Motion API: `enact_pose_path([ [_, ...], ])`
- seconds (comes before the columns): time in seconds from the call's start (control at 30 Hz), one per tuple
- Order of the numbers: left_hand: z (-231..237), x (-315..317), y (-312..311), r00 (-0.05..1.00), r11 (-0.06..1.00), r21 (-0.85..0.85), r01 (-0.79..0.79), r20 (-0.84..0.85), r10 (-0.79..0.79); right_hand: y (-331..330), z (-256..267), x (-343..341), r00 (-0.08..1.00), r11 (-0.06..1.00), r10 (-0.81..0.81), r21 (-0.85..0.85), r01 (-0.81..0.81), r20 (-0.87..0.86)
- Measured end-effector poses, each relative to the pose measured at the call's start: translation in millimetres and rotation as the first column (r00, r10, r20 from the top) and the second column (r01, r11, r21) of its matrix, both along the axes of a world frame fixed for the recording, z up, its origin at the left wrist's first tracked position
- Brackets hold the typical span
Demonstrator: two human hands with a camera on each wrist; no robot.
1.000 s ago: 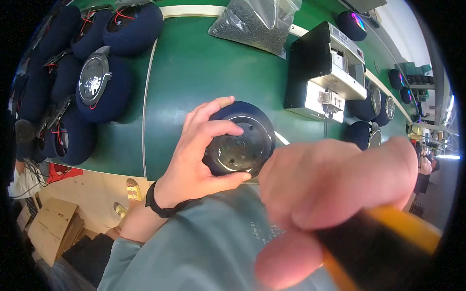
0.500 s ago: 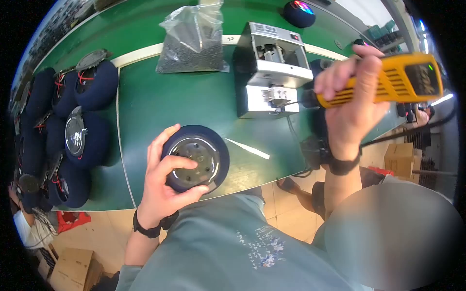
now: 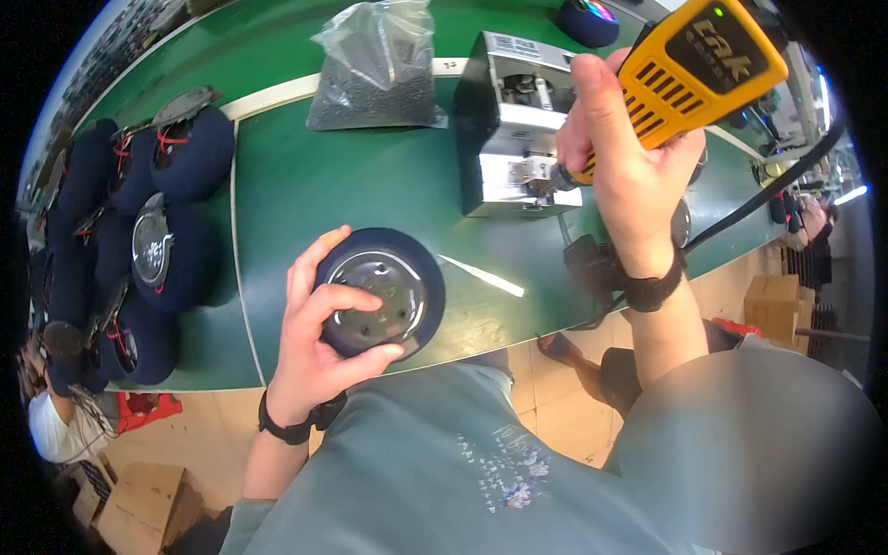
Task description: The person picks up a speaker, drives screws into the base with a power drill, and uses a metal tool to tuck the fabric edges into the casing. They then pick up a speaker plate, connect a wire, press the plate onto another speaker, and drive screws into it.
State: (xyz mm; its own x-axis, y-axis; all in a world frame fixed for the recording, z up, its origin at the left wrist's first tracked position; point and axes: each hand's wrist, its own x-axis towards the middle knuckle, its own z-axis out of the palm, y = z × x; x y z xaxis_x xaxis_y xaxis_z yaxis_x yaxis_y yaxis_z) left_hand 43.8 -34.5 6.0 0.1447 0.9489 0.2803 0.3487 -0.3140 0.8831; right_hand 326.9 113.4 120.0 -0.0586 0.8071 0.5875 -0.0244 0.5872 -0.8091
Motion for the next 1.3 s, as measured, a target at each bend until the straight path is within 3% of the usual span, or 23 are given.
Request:
enact_pose_path([
  [0.07,0,0,0,0.998,1.0,0.001,0.014,0.059,-0.014,-2,6,-9,0.998,0.984,-0.047,-0.168,0.053,0.038],
  [0.13,-1,0,1,0.999,1.0,0.013,-0.006,0.041,0.006,-24,9,-21,1.0,0.968,-0.001,-0.25,-0.003,-0.015],
  [0.2,-2,-1,0,1.0,1.0,0.031,0.006,0.026,-0.006,-56,17,-38,0.951,0.949,0.251,-0.149,-0.279,-0.182],
  [0.27,-1,-1,0,0.999,1.0,-0.005,0.005,0.049,-0.005,-77,28,-59,0.836,0.852,0.494,-0.059,-0.52,-0.239],
  [0.47,-3,-3,0,0.997,0.999,0.024,0.032,0.063,-0.033,-79,14,-119,0.838,0.834,0.502,-0.135,-0.534,-0.213],
  [0.9,-11,0,0,0.999,0.998,0.062,-0.001,0.046,-0.002,-103,15,-132,0.846,0.808,0.524,-0.255,-0.531,-0.1],
  [0.97,-13,1,0,0.989,0.999,0.027,-0.02,0.145,0.015,-99,12,-146,0.847,0.804,0.525,-0.277,-0.526,-0.083],
  [1.07,-16,4,-1,0.982,0.998,0.028,-0.05,0.186,0.044,-107,16,-120,0.848,0.796,0.528,-0.319,-0.515,-0.053],
  [1.3,-13,4,-3,0.97,0.998,0.011,-0.064,0.237,0.059,-112,13,-139,0.855,0.792,0.519,-0.389,-0.471,0.02],
])
